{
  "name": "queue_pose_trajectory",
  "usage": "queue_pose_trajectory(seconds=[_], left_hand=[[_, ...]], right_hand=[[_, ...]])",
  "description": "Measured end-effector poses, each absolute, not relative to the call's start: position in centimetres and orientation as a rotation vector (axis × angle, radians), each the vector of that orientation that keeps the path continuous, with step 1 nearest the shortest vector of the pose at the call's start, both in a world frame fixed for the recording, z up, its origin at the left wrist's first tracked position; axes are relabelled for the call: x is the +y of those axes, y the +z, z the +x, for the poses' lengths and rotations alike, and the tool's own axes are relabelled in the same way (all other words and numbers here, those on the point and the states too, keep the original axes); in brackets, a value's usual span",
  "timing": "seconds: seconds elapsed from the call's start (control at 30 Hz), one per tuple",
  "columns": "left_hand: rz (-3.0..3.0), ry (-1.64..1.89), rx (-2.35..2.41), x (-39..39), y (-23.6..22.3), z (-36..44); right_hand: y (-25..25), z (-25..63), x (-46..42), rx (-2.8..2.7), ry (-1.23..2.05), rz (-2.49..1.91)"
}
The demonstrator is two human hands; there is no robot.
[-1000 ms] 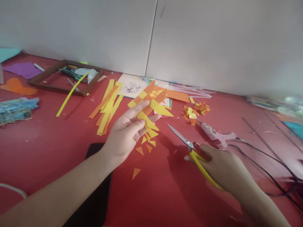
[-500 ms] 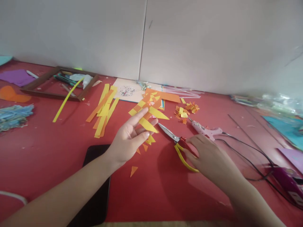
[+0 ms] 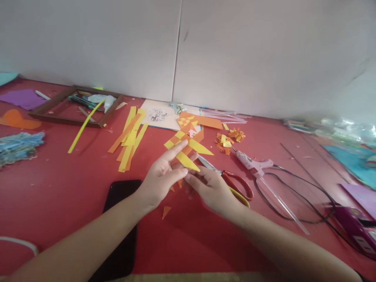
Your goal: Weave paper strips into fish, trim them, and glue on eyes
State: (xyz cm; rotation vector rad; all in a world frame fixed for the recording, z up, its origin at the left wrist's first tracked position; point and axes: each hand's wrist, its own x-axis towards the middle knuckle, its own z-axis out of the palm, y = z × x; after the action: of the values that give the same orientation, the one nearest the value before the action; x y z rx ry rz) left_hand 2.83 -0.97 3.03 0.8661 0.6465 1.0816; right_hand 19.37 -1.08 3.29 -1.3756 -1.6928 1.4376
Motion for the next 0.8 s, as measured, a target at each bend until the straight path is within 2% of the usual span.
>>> queue_pose_trajectory(seconds=[0.3, 0.43, 0.5, 0.67, 0.8], left_hand=[[0.839, 1.280, 0.752, -0.7, 3.0, 3.1], [0.854, 1.263, 0.757, -0.8, 3.0, 3.1], [0.872, 1.248, 0.750, -0.8, 3.1, 3.0], [0.945, 1.200, 0.770, -0.9, 2.6, 2.9], [0.977, 1.182, 0.726, -0.8, 2.2, 2.9]], right_hand=[[3.9, 19.5, -0.9, -2.459, 0.824, -1.488], [4.6, 20.5, -1.1, -2.467, 0.646, -1.588], [5.0, 21.0, -1.1, -2.344, 0.723, -1.538], [5.2, 21.4, -0.7, -1.810, 1.347, -1.310], [4.4, 20.7, -0.7, -1.574, 1.414, -1.288]])
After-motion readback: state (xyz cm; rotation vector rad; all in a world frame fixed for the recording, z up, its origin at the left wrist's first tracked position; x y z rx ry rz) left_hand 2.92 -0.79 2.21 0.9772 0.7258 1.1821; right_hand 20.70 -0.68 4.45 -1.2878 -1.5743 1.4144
